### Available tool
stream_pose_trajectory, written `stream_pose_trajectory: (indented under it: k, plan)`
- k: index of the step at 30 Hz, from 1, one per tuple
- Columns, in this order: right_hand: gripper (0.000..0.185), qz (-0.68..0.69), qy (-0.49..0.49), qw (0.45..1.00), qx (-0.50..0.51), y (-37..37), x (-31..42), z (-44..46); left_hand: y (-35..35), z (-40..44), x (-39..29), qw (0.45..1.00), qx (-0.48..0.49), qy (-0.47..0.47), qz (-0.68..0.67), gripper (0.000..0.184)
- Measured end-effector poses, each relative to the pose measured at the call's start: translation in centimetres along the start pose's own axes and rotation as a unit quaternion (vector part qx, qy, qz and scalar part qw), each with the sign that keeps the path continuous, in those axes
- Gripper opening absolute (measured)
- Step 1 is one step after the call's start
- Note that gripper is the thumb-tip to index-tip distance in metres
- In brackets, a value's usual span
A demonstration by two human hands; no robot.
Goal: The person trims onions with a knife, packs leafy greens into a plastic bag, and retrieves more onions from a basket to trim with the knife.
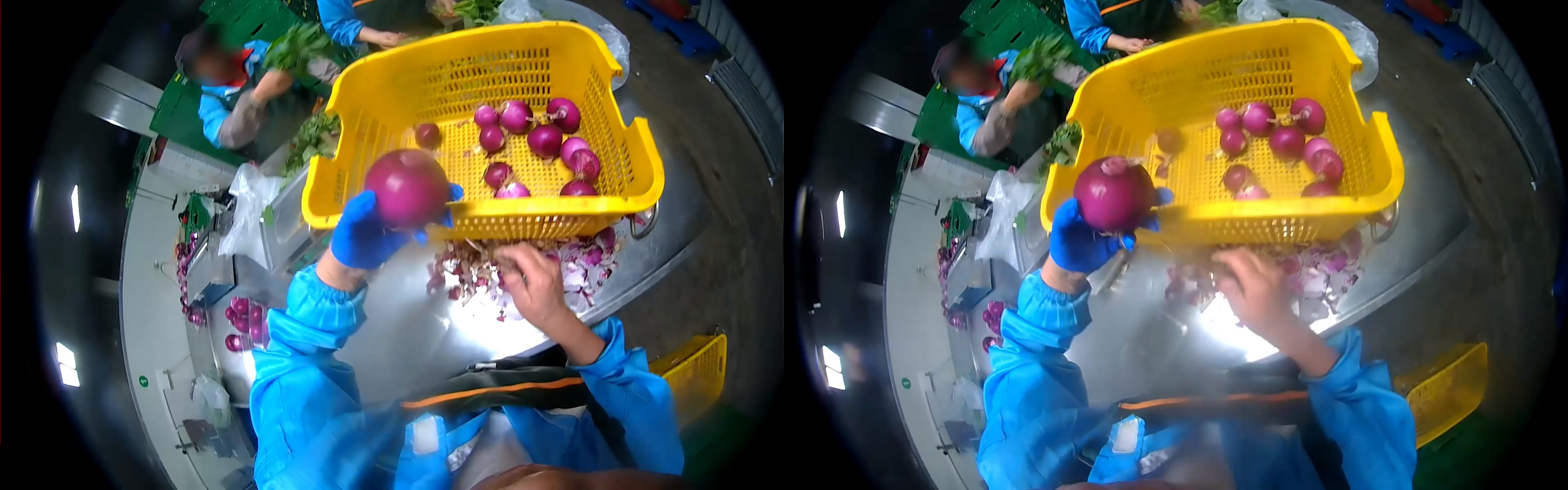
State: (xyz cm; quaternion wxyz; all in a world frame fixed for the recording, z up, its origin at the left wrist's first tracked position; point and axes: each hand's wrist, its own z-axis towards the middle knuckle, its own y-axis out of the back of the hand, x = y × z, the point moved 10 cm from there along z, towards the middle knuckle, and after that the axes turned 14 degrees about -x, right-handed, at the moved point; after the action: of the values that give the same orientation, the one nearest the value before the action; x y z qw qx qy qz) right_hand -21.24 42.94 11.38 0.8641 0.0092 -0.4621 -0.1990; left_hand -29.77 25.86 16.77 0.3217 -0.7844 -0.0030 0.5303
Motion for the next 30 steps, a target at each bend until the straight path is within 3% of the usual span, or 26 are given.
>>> stream_pose_trajectory:
  k: [1,4,10,14,17,23,30]
  plan:
    - [0.027,-0.005,0.001,1.000,0.004,0.0,0.9,0.4,-0.4,-1.4,1.3,0.999,0.032,0.011,0.016,0.082]
    - [0.035,-0.077,0.093,0.992,0.020,-0.5,5.3,0.9,-0.4,-5.2,3.9,0.999,-0.037,-0.022,0.020,0.084]
    - [0.029,-0.143,0.196,0.969,0.054,-3.0,9.2,-1.6,2.9,-10.4,10.7,0.994,-0.069,0.057,-0.054,0.094]
    - [0.033,-0.139,0.182,0.970,0.080,-4.5,9.3,-3.6,3.7,-12.2,13.1,0.992,-0.039,0.089,-0.080,0.097]
    - [0.033,-0.141,0.189,0.968,0.085,-5.3,9.1,-4.7,2.8,-13.0,13.6,0.995,-0.031,0.070,-0.069,0.085]
    - [0.032,-0.168,0.174,0.966,0.088,-5.5,8.7,-6.2,3.9,-13.7,13.5,0.987,-0.160,0.005,-0.035,0.085]
    - [0.033,-0.160,0.169,0.969,0.079,-5.6,8.3,-6.8,5.1,-13.6,14.8,0.992,-0.107,0.056,-0.024,0.086]
